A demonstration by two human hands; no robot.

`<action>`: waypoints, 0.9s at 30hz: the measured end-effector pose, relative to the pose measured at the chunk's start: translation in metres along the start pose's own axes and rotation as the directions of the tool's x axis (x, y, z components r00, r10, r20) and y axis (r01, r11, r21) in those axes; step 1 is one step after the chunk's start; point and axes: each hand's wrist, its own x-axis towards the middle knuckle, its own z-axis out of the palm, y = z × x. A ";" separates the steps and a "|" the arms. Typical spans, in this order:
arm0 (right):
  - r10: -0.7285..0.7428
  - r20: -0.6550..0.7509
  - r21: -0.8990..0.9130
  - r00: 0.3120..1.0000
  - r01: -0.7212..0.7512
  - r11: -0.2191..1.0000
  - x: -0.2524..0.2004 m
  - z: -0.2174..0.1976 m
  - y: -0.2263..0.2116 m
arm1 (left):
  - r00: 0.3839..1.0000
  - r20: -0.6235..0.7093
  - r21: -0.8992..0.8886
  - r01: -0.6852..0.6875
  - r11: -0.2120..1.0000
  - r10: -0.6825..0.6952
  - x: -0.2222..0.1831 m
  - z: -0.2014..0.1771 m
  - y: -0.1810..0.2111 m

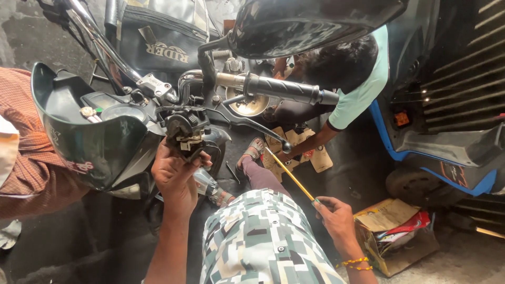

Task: The recorder is repairing the handlebar control assembly of a motorcycle, using screwdrivers to disassemble and inspect the internal wiring and switches.

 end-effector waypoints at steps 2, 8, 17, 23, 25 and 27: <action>0.004 -0.001 0.005 1.000 -0.004 1.000 0.001 -0.001 0.002 | 1.000 -0.002 0.000 0.000 1.000 0.000 -0.001 0.000 0.000; -0.010 -0.003 0.013 1.000 0.010 1.000 0.003 -0.002 0.008 | 1.000 -0.004 -0.003 0.006 1.000 -0.006 -0.002 0.003 0.002; 0.007 -0.019 -0.013 1.000 -0.007 1.000 0.000 -0.001 0.006 | 1.000 0.007 -0.001 0.010 1.000 -0.010 -0.003 0.001 0.001; 0.013 -0.019 -0.037 1.000 -0.014 0.999 -0.003 -0.001 0.000 | 1.000 0.007 -0.021 0.025 0.999 -0.025 -0.001 0.003 0.003; 0.018 -0.019 -0.036 1.000 -0.018 0.999 -0.003 0.000 0.000 | 1.000 0.006 -0.028 0.027 0.999 -0.027 -0.001 0.002 0.003; 0.026 -0.020 -0.032 0.999 -0.026 0.999 -0.002 0.001 0.001 | 1.000 0.006 -0.033 0.028 0.999 -0.028 -0.002 0.001 0.002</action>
